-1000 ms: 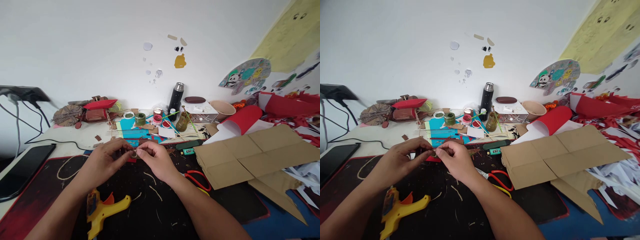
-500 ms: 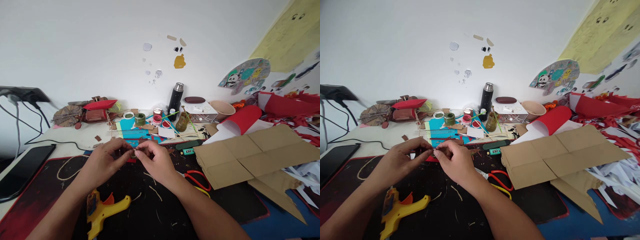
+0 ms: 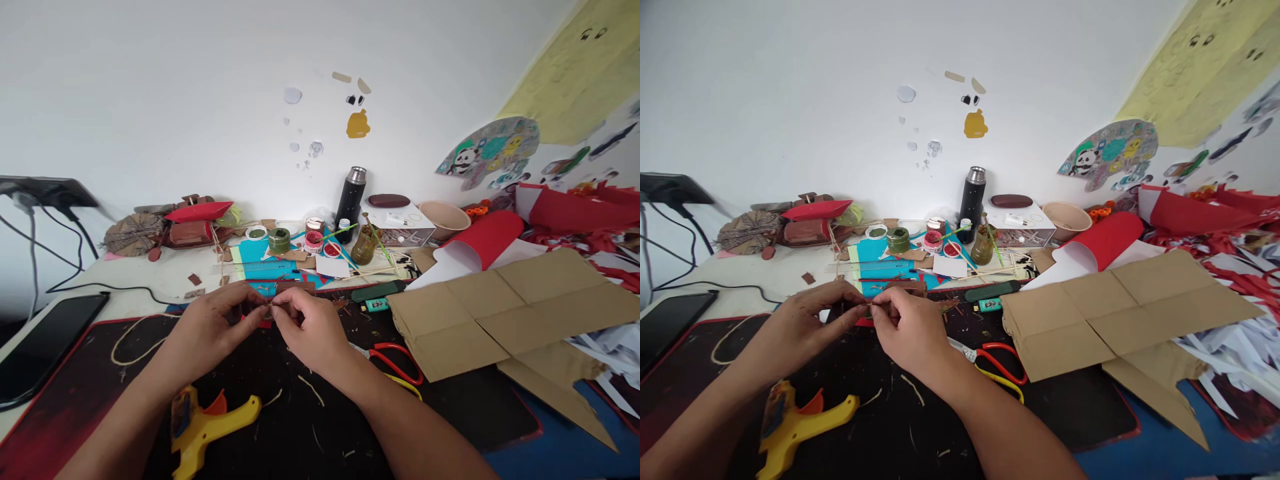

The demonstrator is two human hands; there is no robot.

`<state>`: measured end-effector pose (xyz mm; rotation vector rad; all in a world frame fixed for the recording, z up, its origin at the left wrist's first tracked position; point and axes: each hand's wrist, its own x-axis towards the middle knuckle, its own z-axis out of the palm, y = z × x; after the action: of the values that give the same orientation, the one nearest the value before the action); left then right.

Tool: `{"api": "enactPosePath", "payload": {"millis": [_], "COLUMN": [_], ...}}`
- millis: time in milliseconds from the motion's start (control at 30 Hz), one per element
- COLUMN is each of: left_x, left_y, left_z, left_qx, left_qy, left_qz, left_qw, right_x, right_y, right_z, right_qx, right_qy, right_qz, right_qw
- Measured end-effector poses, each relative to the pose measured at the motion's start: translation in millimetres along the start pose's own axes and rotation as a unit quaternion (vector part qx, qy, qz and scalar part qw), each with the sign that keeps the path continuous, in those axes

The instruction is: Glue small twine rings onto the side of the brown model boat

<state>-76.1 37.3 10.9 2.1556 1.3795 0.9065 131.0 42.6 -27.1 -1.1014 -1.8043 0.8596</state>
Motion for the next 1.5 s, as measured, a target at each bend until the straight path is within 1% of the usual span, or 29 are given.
{"api": "enactPosePath", "payload": {"millis": [67,233,367,600,700,800,967,1067,1167,1233,1333,1500], "left_x": [0,0,0,0,0,0,1,2,3,3,2,-8], "left_y": [0,-2,-1,-4,-6,-5,-2,-5,-10,-11,-4,17], "left_z": [-1.2,-5.0,-6.0,-4.0,-3.0,-1.7,-0.3,-1.0,-2.7,-3.9,-4.2,0.3], "left_qx": [-0.002,-0.007,-0.017,-0.02,-0.03,-0.037,-0.017,-0.01,-0.011,-0.02,-0.037,-0.045], "left_qy": [0.002,0.042,0.038,0.039,0.037,0.018,0.007,0.017,0.038,0.043,0.03,-0.004], "left_qz": [-0.01,-0.033,-0.037,-0.041,-0.035,-0.02,-0.013,-0.021,-0.035,-0.041,-0.032,0.005], "left_qw": [1.0,0.999,0.998,0.998,0.998,0.999,1.0,1.0,0.999,0.998,0.998,0.999], "right_x": [0,1,3,5,-2,-12,-28,-33,-35,-35,-35,-32], "right_y": [-1,-3,-4,-1,1,6,14,16,14,12,8,-2], "right_z": [0,-4,-6,-10,-13,-17,-23,-26,-27,-28,-28,-26], "right_qx": [0.001,0.02,0.04,0.028,0.036,0.04,0.021,0.045,0.093,0.119,0.124,0.059], "right_qy": [-0.001,-0.003,0.002,0.018,0.037,0.051,0.067,0.067,0.056,0.046,0.035,0.034], "right_qz": [0.006,0.024,0.027,0.05,0.05,0.053,0.074,0.089,0.11,0.118,0.113,0.084], "right_qw": [1.0,0.999,0.999,0.998,0.997,0.996,0.995,0.993,0.988,0.985,0.985,0.994]}}
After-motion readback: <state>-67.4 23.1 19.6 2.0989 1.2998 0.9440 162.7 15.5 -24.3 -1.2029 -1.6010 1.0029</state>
